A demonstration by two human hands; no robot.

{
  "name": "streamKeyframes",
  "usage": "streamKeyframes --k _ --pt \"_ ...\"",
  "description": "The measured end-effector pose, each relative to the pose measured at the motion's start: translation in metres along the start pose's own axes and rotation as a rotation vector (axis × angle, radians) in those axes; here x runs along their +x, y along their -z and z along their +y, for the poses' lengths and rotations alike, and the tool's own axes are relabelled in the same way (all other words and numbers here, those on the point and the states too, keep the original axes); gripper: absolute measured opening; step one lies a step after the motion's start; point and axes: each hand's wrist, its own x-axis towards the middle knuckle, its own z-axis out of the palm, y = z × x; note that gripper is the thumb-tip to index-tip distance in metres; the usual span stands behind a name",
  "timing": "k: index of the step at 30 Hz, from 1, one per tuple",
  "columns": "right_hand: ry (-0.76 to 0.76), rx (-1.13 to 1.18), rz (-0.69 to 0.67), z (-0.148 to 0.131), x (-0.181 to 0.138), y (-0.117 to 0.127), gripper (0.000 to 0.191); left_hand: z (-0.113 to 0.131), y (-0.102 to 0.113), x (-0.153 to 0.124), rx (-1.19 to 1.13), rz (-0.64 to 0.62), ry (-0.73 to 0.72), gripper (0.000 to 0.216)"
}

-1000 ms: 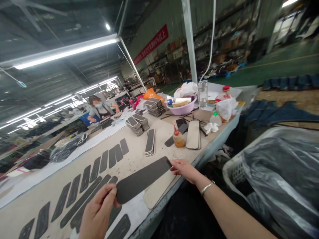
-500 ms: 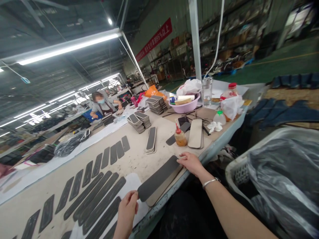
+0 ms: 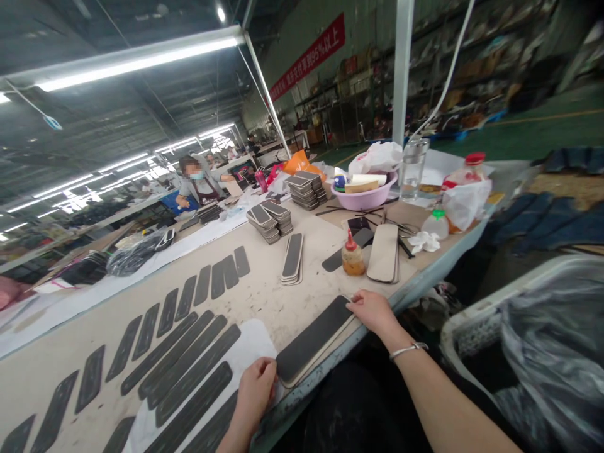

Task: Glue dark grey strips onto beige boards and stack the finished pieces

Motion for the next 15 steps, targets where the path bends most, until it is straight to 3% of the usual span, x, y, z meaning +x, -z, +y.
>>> streamKeyframes --k 5,15 --pt "-0.012 -0.065 -0.008 -0.0012 0.0007 0.0005 0.011 -0.0016 -0.0008 0.0025 0.009 -0.022 0.020 0.021" --pt "-0.012 -0.147 -0.054 0.0035 0.0044 -0.0022 0.017 0.0037 -0.0017 0.0007 -0.203 -0.094 0.081 0.019"
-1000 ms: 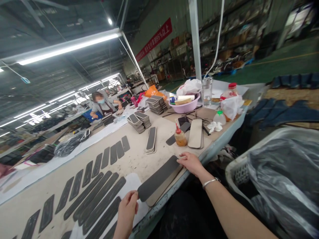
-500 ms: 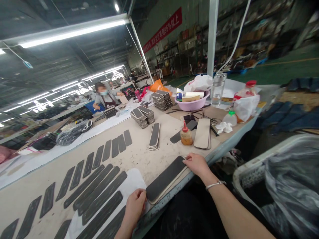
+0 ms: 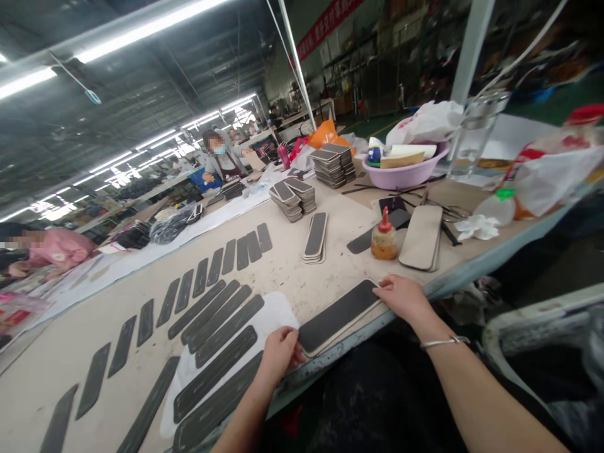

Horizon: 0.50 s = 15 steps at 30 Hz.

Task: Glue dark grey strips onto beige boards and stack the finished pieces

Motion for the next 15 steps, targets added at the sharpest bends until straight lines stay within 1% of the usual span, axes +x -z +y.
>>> streamKeyframes --k 7,15 --pt "0.009 -0.037 0.005 0.0010 0.0013 -0.0016 0.017 0.0030 0.0005 -0.0001 0.197 0.000 -0.030 0.016" --pt "0.016 -0.053 0.007 0.0013 0.0024 -0.0032 0.018 0.0080 0.0007 -0.0002 0.275 -0.009 -0.014 0.013"
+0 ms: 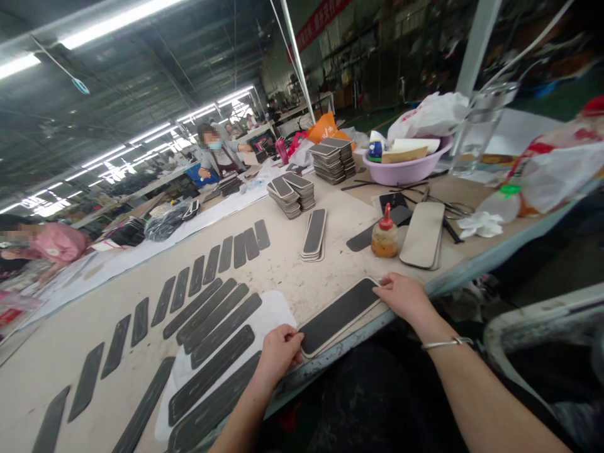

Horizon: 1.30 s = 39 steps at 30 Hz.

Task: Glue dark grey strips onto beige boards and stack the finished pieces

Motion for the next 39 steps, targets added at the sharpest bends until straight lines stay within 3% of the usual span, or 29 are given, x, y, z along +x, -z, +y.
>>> streamKeyframes --k 8,11,13,17,21,39 --pt "0.001 0.005 0.028 0.001 0.000 -0.002 0.016 0.001 -0.002 0.000 0.045 0.028 -0.017 0.013" --pt "0.001 -0.004 0.036 0.000 0.000 -0.002 0.015 -0.006 -0.004 -0.003 0.082 0.074 -0.091 0.010" --pt "0.005 -0.013 0.034 0.000 0.000 -0.001 0.015 -0.013 -0.005 -0.008 0.146 0.171 -0.236 0.012" --pt "0.011 -0.042 0.019 0.000 0.000 0.000 0.016 -0.027 -0.004 -0.020 0.293 0.351 -0.675 0.019" --pt "0.016 -0.076 0.003 0.002 0.002 -0.001 0.017 -0.038 -0.004 -0.027 0.352 0.332 -0.925 0.021" --pt "0.023 -0.081 0.015 -0.002 -0.002 0.002 0.013 -0.041 -0.005 -0.025 0.306 0.257 -0.927 0.023"
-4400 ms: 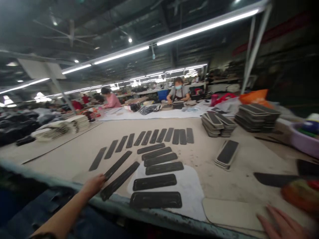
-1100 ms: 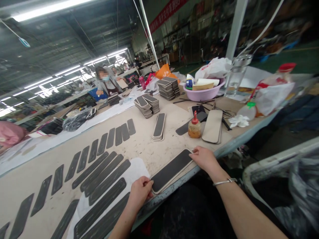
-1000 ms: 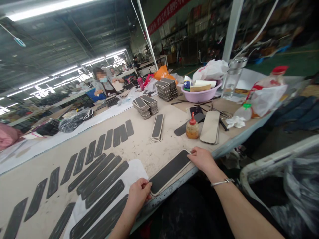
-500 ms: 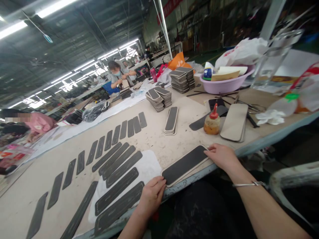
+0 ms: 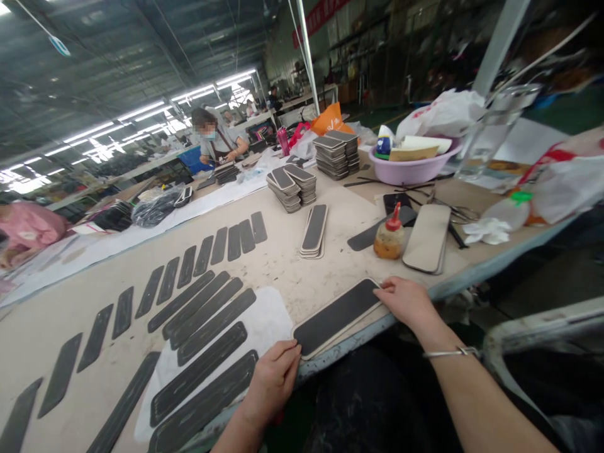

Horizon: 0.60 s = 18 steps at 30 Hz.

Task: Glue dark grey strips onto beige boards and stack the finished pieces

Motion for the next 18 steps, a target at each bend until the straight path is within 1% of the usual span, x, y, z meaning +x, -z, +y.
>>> streamKeyframes --k 4,8,18 --pt "-0.006 0.016 0.004 0.0004 0.0012 -0.0012 0.011 -0.0006 -0.0010 0.0006 -0.003 0.012 -0.004 0.022" --pt "-0.005 0.036 0.003 0.0009 0.0017 -0.0022 0.011 0.0004 -0.0003 0.0017 0.011 -0.005 0.017 0.022" --pt "-0.008 0.037 -0.009 0.0008 0.0010 -0.0024 0.013 0.0006 -0.0007 0.0024 0.008 -0.013 0.027 0.021"
